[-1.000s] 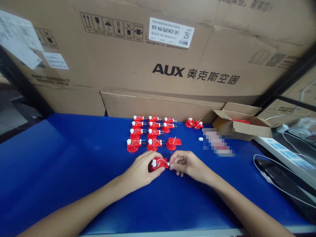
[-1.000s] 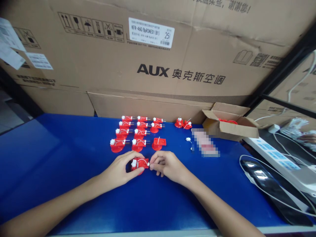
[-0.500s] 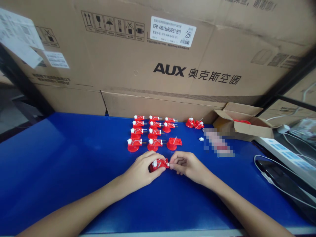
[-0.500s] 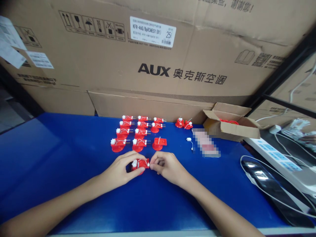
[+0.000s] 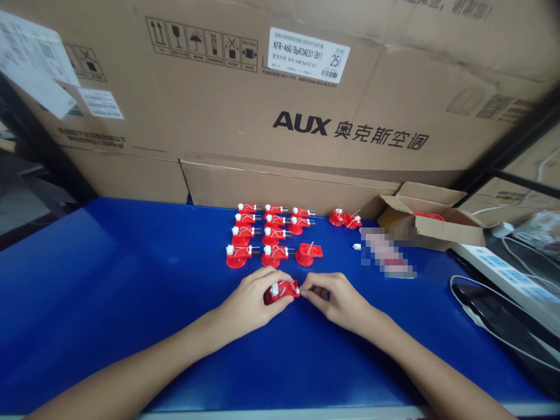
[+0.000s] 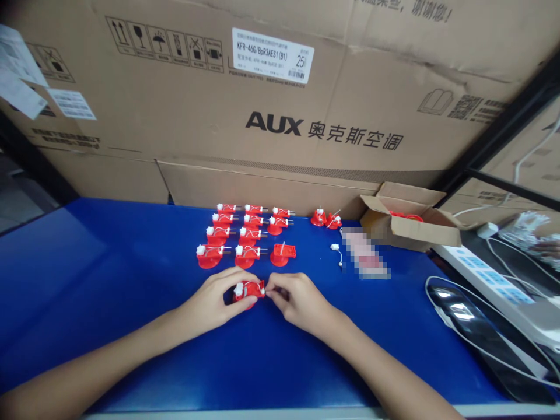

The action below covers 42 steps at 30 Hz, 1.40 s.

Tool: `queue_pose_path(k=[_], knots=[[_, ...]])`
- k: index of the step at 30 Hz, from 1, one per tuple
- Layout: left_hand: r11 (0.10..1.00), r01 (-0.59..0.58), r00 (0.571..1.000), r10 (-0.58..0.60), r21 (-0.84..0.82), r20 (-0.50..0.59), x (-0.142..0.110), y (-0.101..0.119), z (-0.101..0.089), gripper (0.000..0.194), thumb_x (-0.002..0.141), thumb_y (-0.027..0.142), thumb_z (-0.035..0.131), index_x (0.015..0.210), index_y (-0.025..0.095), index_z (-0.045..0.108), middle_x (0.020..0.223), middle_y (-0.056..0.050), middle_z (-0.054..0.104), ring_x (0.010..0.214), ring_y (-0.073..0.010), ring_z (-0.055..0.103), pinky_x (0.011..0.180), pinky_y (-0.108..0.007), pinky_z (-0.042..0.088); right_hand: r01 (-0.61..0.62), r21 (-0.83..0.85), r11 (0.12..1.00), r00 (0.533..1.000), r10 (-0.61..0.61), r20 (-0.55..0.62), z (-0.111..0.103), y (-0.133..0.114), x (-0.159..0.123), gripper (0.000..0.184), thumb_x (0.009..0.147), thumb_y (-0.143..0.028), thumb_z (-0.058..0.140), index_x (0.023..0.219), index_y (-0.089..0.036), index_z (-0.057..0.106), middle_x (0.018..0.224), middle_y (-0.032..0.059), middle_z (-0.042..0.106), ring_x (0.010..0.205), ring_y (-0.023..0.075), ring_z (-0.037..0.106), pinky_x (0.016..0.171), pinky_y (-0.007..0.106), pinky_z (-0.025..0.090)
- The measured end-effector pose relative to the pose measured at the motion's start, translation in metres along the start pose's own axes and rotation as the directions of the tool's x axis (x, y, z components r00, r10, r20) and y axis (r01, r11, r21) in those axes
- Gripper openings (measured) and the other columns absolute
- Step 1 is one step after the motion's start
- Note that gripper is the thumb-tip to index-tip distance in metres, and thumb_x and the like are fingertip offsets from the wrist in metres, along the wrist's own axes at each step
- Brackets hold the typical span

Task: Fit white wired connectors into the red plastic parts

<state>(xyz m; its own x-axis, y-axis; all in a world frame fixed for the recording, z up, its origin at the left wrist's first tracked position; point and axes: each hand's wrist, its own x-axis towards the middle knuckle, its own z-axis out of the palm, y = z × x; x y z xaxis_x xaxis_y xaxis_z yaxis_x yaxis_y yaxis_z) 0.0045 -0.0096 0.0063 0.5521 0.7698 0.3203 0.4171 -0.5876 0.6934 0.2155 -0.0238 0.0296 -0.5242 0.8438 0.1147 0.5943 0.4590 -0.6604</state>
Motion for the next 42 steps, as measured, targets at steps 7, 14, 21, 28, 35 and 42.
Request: queue_pose_path(k=[7,14,21,28,35,42], knots=[[1.000,0.005,1.000,-0.005,-0.003,0.005,0.001,0.001,-0.001,0.018,0.082,0.028,0.058,0.099,0.024,0.061,0.100,-0.001,0.063,0.090,-0.0173,0.060,0.084,-0.030,0.046,0.124,-0.180,0.976,0.992,-0.120,0.035,-0.002,-0.001,-0.002,0.020,0.084,-0.007,0.043,0.080,-0.019,0.058,0.072,0.0011,0.057,0.060,0.0118,0.048,0.058,0.022,0.035],[1.000,0.021,1.000,-0.021,0.006,0.006,0.001,0.002,-0.001,0.017,0.081,0.028,0.059,0.098,0.025,0.062,0.100,-0.001,0.064,0.089,-0.0172,0.061,0.083,-0.030,0.046,0.159,-0.194,0.968,0.987,-0.152,0.048,-0.001,0.004,-0.001,0.021,0.083,-0.005,0.041,0.080,-0.019,0.056,0.072,0.0016,0.057,0.064,0.0128,0.051,0.061,0.022,0.037],[1.000,0.025,1.000,-0.025,0.007,0.009,0.000,0.001,-0.001,0.019,0.081,0.029,0.060,0.099,0.024,0.061,0.099,-0.001,0.064,0.088,-0.0166,0.061,0.082,-0.028,0.046,0.184,-0.312,0.932,0.983,-0.173,0.063,0.000,0.004,-0.003,0.020,0.084,-0.007,0.041,0.084,-0.019,0.056,0.074,0.0028,0.056,0.066,0.0142,0.052,0.060,0.023,0.036],[0.999,0.025,1.000,-0.025,0.028,0.012,0.001,0.002,-0.002,0.018,0.082,0.030,0.059,0.098,0.024,0.061,0.098,-0.001,0.064,0.087,-0.0168,0.061,0.081,-0.028,0.046,0.144,-0.113,0.983,0.989,-0.142,0.029,-0.002,0.003,-0.001,0.018,0.086,-0.010,0.043,0.082,-0.018,0.058,0.075,0.0022,0.060,0.066,0.0127,0.053,0.061,0.022,0.038],[0.999,0.020,1.000,-0.020,0.030,0.007,0.001,0.002,-0.002,0.018,0.082,0.031,0.058,0.099,0.025,0.061,0.099,-0.001,0.064,0.088,-0.0171,0.061,0.081,-0.028,0.046,0.036,-0.007,0.999,0.999,-0.037,-0.029,-0.014,0.004,0.003,0.015,0.087,-0.027,0.050,0.088,-0.018,0.062,0.073,0.0019,0.063,0.059,0.0113,0.054,0.056,0.022,0.041],[0.999,0.026,1.000,-0.026,0.023,0.003,-0.001,0.004,-0.002,0.018,0.083,0.029,0.057,0.100,0.025,0.061,0.100,-0.001,0.063,0.089,-0.0174,0.060,0.081,-0.029,0.046,-0.318,0.030,0.947,0.920,0.317,-0.230,-0.042,0.036,0.008,0.021,0.083,-0.035,0.052,0.089,-0.016,0.059,0.071,0.0036,0.064,0.053,0.0132,0.056,0.049,0.024,0.042]])
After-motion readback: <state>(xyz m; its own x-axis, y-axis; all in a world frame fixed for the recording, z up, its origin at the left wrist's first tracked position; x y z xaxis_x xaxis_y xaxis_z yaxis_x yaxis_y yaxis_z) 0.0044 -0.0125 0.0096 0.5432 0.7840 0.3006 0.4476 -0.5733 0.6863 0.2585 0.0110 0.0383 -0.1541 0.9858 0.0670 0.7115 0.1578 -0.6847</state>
